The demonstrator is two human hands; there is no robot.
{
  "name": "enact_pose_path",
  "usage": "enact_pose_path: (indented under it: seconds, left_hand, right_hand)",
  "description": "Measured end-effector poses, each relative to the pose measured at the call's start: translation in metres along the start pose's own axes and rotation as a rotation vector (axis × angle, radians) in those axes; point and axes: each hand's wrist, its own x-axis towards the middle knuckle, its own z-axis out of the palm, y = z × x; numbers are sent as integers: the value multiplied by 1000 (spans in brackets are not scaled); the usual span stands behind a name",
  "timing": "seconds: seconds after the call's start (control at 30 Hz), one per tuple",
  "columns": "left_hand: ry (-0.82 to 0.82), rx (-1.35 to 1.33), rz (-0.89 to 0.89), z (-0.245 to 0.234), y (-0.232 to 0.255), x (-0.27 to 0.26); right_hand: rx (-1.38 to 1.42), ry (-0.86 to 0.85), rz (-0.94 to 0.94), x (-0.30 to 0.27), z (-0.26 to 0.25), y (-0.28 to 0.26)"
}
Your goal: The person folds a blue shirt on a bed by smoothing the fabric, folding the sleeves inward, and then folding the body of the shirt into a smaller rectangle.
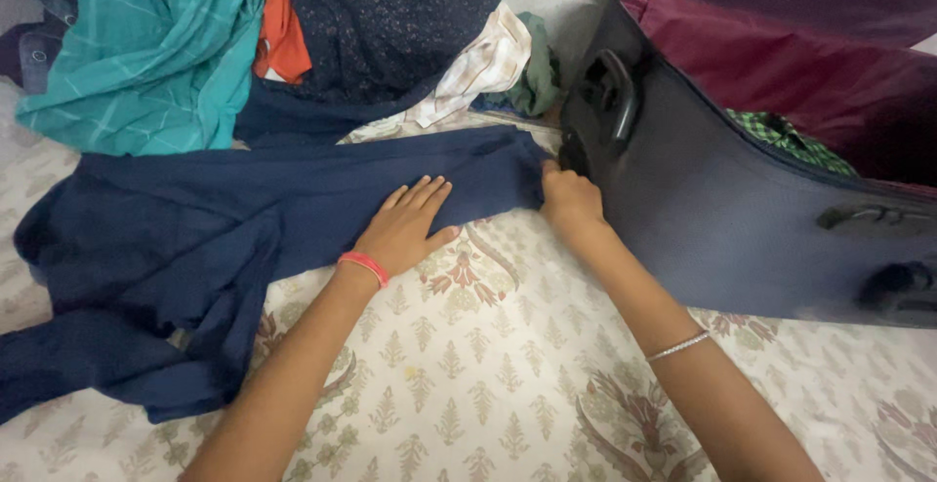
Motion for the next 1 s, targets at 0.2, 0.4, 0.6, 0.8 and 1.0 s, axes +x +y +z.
enact_pose_path:
  seconds: [0.2,0.4,0.6,0.8,1.0]
  left_hand:
    - [-30,13,2,4,-2,-1]
    - [-8,72,43,9,-5,-3]
    - [32,71,81,6,-2,-4]
    - [-42,124,68,7,-3,-1]
    - [-47,86,66,4,1,-4]
  right_hand:
    - [-185,87,-90,18,3,12]
    - [-637,-2,-150,25,-5,-19]
    - [-305,256,-65,22,-13,-17]
    - [507,133,-613,-24,24,-76]
    - [207,-52,-261,15,59,-11]
